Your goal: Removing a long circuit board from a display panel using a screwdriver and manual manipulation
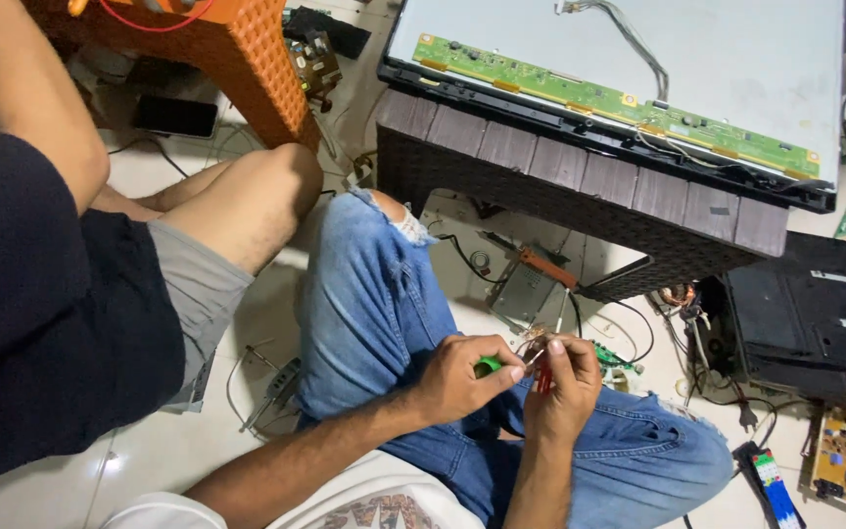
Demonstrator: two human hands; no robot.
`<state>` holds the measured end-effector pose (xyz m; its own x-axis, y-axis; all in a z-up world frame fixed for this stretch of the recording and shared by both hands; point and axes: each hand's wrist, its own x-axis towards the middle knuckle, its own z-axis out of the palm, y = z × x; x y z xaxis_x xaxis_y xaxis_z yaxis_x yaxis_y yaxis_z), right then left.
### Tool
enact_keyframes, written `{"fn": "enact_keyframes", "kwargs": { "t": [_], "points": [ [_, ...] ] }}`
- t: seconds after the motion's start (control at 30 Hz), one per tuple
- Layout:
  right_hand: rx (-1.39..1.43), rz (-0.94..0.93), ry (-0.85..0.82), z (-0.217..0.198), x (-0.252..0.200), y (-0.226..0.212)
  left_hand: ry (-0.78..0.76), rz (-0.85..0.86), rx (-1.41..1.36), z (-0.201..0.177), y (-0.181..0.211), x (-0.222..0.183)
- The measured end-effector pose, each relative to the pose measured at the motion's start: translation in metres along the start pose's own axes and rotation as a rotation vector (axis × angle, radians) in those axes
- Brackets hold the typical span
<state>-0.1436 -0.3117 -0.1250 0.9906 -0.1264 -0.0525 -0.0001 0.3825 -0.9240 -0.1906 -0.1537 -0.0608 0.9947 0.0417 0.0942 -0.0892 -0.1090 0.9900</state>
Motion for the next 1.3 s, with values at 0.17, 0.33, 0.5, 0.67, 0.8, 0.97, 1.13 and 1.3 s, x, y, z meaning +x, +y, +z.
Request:
{"fn": "enact_keyframes", "kwargs": {
  "t": [0.17, 0.33, 0.5, 0.67, 0.8, 0.97, 1.13, 1.3],
  "points": [
    [0.007, -0.004, -0.007, -0.003, -0.008, 0.006, -0.065, 0.026, 0.011, -0.002, -0.004, -0.011],
    [-0.010, 0.001, -0.052, -0.005, -0.015, 0.002, -0.095, 0.069, -0.020, 0.015, -0.012, -0.024],
    [-0.149, -0.009, -0.105, -0.028, -0.021, 0.005, -0.150, 0.196, -0.020, 0.031, -0.017, -0.039],
    [-0.194, 0.011, -0.206, -0.031, -0.030, -0.001, -0.235, 0.196, -0.065, 0.033, -0.006, -0.049],
    [-0.225, 0.026, -0.227, -0.037, -0.038, 0.001, -0.314, 0.200, -0.158, 0.034, -0.008, -0.048],
    [-0.294, -0.002, -0.178, -0.026, -0.039, 0.000, -0.351, 0.189, -0.119, 0.020, -0.008, -0.033],
    [-0.085, 0.039, -0.029, -0.056, -0.027, 0.031, -0.315, 0.174, -0.188, 0.007, -0.015, -0.018],
    [0.385, 0.186, -0.056, -0.058, -0.012, 0.006, -0.258, 0.077, -0.108, -0.021, -0.011, 0.007]
  ]
}}
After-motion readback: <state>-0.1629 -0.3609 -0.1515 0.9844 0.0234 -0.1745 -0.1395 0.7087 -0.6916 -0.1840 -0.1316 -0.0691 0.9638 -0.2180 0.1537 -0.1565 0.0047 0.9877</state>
